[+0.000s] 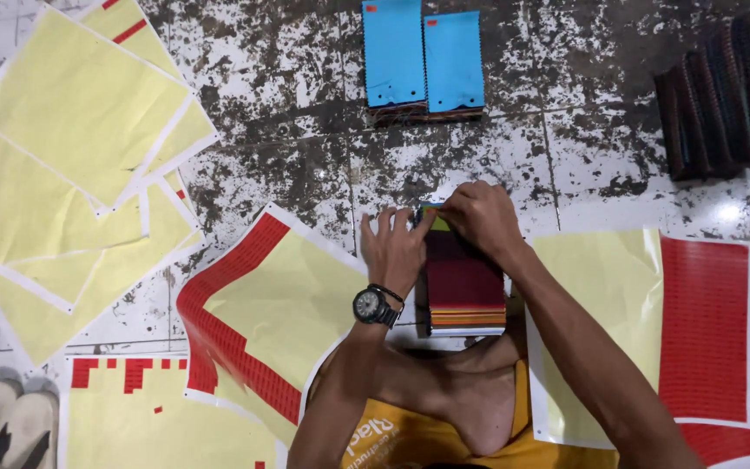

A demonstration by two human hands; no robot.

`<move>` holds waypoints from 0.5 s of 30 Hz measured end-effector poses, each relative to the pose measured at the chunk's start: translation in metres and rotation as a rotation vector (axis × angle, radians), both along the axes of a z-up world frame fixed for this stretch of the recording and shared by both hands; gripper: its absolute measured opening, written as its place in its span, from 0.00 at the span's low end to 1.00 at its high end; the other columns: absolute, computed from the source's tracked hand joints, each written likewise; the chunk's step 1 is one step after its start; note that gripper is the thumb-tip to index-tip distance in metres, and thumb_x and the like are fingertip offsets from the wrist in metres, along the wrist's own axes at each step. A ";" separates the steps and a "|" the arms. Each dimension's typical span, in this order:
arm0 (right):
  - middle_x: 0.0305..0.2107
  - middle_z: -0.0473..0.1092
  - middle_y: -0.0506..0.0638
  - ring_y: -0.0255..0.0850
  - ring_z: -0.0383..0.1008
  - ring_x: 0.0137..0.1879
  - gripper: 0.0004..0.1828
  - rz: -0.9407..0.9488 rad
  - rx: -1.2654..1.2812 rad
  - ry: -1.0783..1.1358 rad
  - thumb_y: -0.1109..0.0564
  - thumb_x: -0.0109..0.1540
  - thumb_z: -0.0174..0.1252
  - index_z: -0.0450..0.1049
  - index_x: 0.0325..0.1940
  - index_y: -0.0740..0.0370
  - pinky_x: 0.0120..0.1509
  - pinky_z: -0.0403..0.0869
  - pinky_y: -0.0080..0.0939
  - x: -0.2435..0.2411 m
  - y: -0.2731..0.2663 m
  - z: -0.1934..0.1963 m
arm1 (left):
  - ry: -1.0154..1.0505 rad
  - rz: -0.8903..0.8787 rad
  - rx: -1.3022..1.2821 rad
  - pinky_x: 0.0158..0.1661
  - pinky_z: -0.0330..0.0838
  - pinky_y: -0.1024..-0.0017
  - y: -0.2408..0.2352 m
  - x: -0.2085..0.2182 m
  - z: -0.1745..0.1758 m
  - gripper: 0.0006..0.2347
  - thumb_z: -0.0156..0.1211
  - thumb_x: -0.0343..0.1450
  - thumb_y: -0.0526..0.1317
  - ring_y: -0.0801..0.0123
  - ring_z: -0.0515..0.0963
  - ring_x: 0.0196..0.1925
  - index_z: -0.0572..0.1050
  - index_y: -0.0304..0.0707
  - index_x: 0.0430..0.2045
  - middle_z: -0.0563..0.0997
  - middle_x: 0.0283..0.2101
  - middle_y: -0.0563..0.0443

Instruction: The person assembles notebooks by hand, peeling red adhesive strips from yellow backing sheets and applying them to the spines of stacked notebooks. They handle multiple notebooks of different colors and repeatedly peel and apply adhesive strips.

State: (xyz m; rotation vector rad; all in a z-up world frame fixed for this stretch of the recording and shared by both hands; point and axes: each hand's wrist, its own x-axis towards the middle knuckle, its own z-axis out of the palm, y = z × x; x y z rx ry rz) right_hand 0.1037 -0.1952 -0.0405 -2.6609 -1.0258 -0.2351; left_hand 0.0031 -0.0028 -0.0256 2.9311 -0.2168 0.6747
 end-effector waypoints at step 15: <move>0.38 0.80 0.67 0.64 0.79 0.48 0.14 -0.001 0.146 0.911 0.63 0.59 0.59 0.79 0.48 0.68 0.52 0.76 0.63 -0.042 0.009 0.136 | 0.314 -0.198 -1.603 0.64 0.69 0.47 0.015 0.000 0.032 0.23 0.45 0.66 0.21 0.46 0.84 0.49 0.69 0.32 0.56 0.66 0.62 0.32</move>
